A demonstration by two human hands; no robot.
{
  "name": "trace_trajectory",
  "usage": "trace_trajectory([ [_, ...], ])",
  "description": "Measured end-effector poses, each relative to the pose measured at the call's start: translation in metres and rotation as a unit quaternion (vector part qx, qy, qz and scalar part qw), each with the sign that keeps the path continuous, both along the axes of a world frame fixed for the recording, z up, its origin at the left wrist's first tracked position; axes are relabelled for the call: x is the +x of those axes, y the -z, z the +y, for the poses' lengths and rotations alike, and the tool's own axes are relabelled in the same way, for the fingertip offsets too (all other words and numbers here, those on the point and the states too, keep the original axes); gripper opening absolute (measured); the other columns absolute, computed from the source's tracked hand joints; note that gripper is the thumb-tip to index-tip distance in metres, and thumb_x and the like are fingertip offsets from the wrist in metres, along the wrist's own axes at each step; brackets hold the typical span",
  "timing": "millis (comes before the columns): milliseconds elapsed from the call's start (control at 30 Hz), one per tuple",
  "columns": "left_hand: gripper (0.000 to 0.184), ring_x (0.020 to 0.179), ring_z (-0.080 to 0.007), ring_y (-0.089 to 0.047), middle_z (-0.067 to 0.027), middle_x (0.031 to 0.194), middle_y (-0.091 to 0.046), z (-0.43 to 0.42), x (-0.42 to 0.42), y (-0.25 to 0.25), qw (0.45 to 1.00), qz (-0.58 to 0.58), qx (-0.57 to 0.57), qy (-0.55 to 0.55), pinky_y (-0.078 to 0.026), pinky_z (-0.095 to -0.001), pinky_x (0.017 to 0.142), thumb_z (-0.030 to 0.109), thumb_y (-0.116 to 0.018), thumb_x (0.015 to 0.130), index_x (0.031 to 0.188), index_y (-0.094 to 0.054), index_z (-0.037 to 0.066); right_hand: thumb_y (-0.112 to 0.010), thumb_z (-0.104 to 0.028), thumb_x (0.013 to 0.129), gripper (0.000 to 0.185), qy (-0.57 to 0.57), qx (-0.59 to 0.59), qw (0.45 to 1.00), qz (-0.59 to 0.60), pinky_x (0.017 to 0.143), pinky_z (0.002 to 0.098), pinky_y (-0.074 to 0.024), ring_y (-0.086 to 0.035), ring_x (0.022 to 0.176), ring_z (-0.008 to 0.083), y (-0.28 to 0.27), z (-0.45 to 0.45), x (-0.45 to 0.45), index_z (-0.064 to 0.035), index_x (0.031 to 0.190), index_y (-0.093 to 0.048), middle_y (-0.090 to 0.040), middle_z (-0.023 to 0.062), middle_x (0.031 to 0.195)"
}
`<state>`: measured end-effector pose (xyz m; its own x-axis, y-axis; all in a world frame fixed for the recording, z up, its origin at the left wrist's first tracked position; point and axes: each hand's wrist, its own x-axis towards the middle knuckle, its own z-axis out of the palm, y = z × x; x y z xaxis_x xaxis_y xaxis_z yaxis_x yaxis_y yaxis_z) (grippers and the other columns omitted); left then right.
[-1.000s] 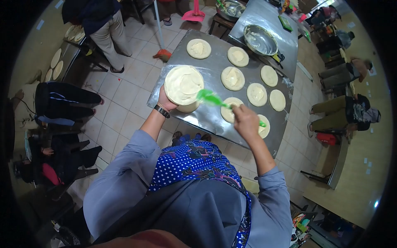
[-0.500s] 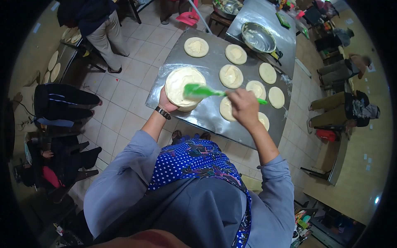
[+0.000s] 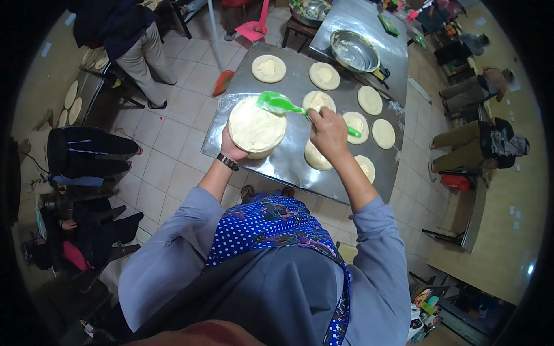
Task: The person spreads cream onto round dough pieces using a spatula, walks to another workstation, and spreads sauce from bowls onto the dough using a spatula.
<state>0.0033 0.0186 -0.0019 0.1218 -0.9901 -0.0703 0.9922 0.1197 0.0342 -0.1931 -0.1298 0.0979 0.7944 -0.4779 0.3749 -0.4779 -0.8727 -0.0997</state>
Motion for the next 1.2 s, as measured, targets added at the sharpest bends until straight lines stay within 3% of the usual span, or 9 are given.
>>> trace_trajectory([
  [233, 0.057, 0.127, -0.0334, -0.043, -0.0150, 0.139, -0.043, -0.005, 0.004, 0.015, 0.997, -0.005, -0.004, -0.076, -0.033, -0.0491, 0.107, 0.043, -0.036, 0.095, 0.137, -0.039, 0.005, -0.058, -0.011, 0.082, 0.017, 0.060, 0.329, 0.942, -0.031, 0.068, 0.0414, -0.0480, -0.062, 0.081, 0.0350, 0.034, 0.077, -0.058, -0.0092, 0.098, -0.062, -0.063, 0.0137, 0.089],
  [267, 0.057, 0.127, -0.0334, -0.043, -0.0147, 0.139, -0.043, -0.006, 0.005, 0.016, 0.997, -0.009, -0.002, -0.077, -0.033, -0.0491, 0.107, 0.043, -0.036, 0.095, 0.137, -0.039, 0.005, -0.058, -0.012, 0.086, 0.016, 0.029, 0.407, 0.912, -0.038, 0.065, 0.0365, -0.0468, -0.061, 0.071, 0.0284, 0.031, 0.085, -0.059, -0.0058, 0.100, -0.062, -0.061, 0.0137, 0.079],
  [400, 0.061, 0.124, -0.0324, -0.045, -0.0127, 0.137, -0.045, -0.018, -0.001, 0.012, 0.997, 0.015, 0.014, -0.075, -0.035, -0.0491, 0.105, 0.051, -0.034, 0.095, 0.136, -0.041, 0.007, -0.055, -0.011, 0.090, 0.015, 0.134, 0.500, 0.845, -0.137, 0.061, 0.0285, -0.0420, -0.047, 0.064, 0.0130, 0.037, 0.080, -0.049, -0.0023, 0.102, -0.059, -0.052, 0.0078, 0.069],
  [633, 0.060, 0.126, -0.0299, -0.044, -0.0101, 0.139, -0.044, -0.029, -0.013, 0.014, 0.996, -0.064, 0.012, -0.053, -0.034, -0.0467, 0.106, 0.052, -0.032, 0.095, 0.137, -0.040, 0.009, -0.054, -0.012, 0.091, 0.018, 0.062, 0.575, 0.808, -0.110, 0.060, 0.0287, -0.0424, -0.050, 0.064, 0.0116, 0.050, 0.097, -0.036, -0.0038, 0.106, -0.058, -0.055, 0.0063, 0.069],
  [767, 0.061, 0.126, -0.0281, -0.044, -0.0094, 0.139, -0.043, -0.027, -0.026, 0.023, 0.998, -0.044, 0.032, 0.025, -0.034, -0.0464, 0.106, 0.053, -0.033, 0.095, 0.139, -0.037, 0.011, -0.054, -0.014, 0.091, 0.022, 0.127, 0.504, 0.844, -0.131, 0.058, 0.0246, -0.0412, -0.048, 0.065, 0.0092, 0.048, 0.055, -0.007, -0.0021, 0.109, -0.057, -0.051, 0.0014, 0.070],
  [900, 0.063, 0.127, -0.0317, -0.042, -0.0121, 0.142, -0.040, -0.024, -0.026, 0.024, 0.999, -0.011, 0.023, 0.034, -0.034, -0.0498, 0.106, 0.053, -0.035, 0.093, 0.140, -0.035, 0.011, -0.055, -0.014, 0.091, 0.021, 0.000, 0.571, 0.820, -0.048, 0.063, 0.0256, -0.0422, -0.049, 0.067, 0.0100, 0.032, 0.064, -0.003, -0.0030, 0.108, -0.058, -0.053, 0.0024, 0.072],
  [1033, 0.065, 0.127, -0.0333, -0.042, -0.0150, 0.141, -0.039, -0.025, -0.021, 0.023, 0.997, -0.049, 0.037, 0.043, -0.036, -0.0498, 0.105, 0.053, -0.038, 0.092, 0.140, -0.035, 0.009, -0.057, -0.015, 0.088, 0.020, 0.091, 0.492, 0.856, -0.131, 0.064, 0.0334, -0.0459, -0.057, 0.063, 0.0194, 0.040, 0.036, 0.002, -0.0064, 0.106, -0.060, -0.060, 0.0128, 0.069],
  [1133, 0.062, 0.125, -0.0334, -0.044, -0.0155, 0.140, -0.041, -0.016, -0.012, 0.017, 0.999, -0.030, 0.006, 0.020, -0.035, -0.0493, 0.105, 0.046, -0.039, 0.093, 0.139, -0.035, 0.005, -0.059, -0.016, 0.085, 0.019, -0.030, 0.404, 0.914, -0.002, 0.063, 0.0396, -0.0474, -0.062, 0.072, 0.0323, 0.018, 0.050, -0.012, -0.0064, 0.101, -0.061, -0.063, 0.0136, 0.079],
  [1200, 0.055, 0.125, -0.0320, -0.044, -0.0156, 0.138, -0.044, -0.015, -0.003, 0.019, 0.996, -0.061, 0.047, -0.037, -0.034, -0.0465, 0.106, 0.040, -0.037, 0.095, 0.137, -0.039, 0.004, -0.060, -0.014, 0.082, 0.018, -0.029, 0.328, 0.944, 0.012, 0.064, 0.0405, -0.0477, -0.062, 0.074, 0.0319, 0.015, 0.040, -0.040, -0.0081, 0.099, -0.062, -0.062, 0.0115, 0.080],
])
